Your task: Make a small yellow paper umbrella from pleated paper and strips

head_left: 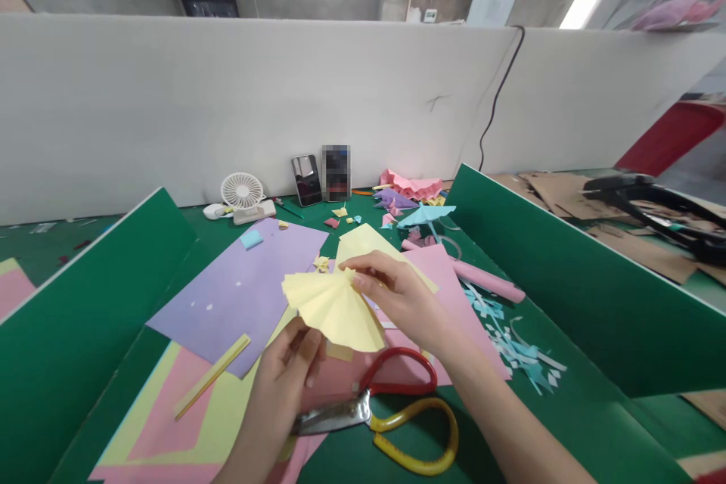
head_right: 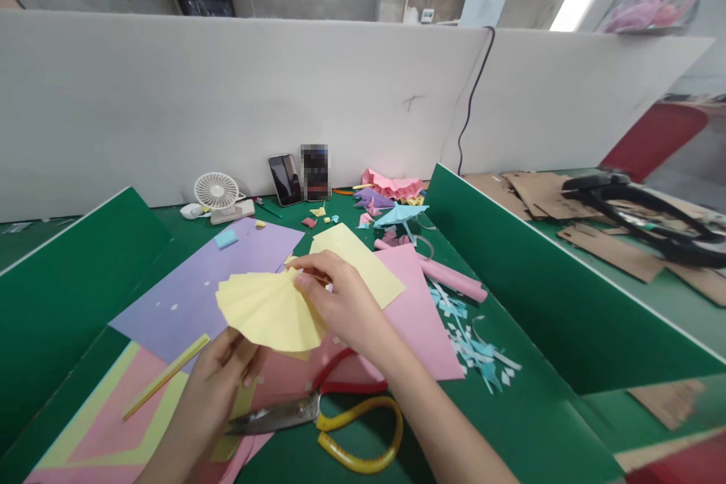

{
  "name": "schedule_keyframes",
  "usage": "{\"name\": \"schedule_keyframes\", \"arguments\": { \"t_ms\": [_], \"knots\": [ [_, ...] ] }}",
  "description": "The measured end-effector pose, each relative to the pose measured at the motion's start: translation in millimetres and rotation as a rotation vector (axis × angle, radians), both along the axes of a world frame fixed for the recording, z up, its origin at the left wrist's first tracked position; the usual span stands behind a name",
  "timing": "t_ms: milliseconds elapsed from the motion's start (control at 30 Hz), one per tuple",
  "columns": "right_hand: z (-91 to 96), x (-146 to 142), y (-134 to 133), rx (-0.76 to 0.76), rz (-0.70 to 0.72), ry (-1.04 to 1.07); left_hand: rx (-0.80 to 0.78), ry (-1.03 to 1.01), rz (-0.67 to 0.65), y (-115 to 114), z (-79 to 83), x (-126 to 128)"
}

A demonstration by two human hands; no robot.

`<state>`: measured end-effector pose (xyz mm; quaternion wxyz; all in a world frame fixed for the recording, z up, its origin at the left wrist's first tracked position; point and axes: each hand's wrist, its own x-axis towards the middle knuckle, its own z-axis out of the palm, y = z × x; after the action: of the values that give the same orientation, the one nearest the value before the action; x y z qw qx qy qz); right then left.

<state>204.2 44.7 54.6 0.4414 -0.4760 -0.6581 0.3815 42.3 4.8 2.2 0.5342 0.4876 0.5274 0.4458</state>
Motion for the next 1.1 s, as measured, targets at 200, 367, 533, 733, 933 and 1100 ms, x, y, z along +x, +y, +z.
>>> {"name": "schedule_keyframes", "arguments": {
  "t_ms": [200, 367, 533, 733, 933, 1100],
  "knots": [
    [-0.4, -3, 0, 0.008, -0.037, -0.014, 0.001, -0.032, -0.028, 0, -1.0, -2],
    [1.8, -1, -1, 0.004, -0.005, 0.010, -0.067, -0.152, -0.039, 1, 1.4, -1],
    [5.1, 0, 0, -0.040, 0.025, 0.061, -0.117, -0.220, -0.011, 2, 3.9, 1],
    [6.7, 1, 0, -0.051, 0.024, 0.093, -0.191, -0.276, 0.067, 1, 8.1, 4],
    [4.3, 4, -1, -0.036, 0.108, 0.128, -0.295, -0.295, 0.160, 2, 12.9, 4],
    [5.6, 4, -3, -0.064, 0.144, 0.169, -0.337, -0.304, 0.176, 0, 10.7, 2]
  ]
}}
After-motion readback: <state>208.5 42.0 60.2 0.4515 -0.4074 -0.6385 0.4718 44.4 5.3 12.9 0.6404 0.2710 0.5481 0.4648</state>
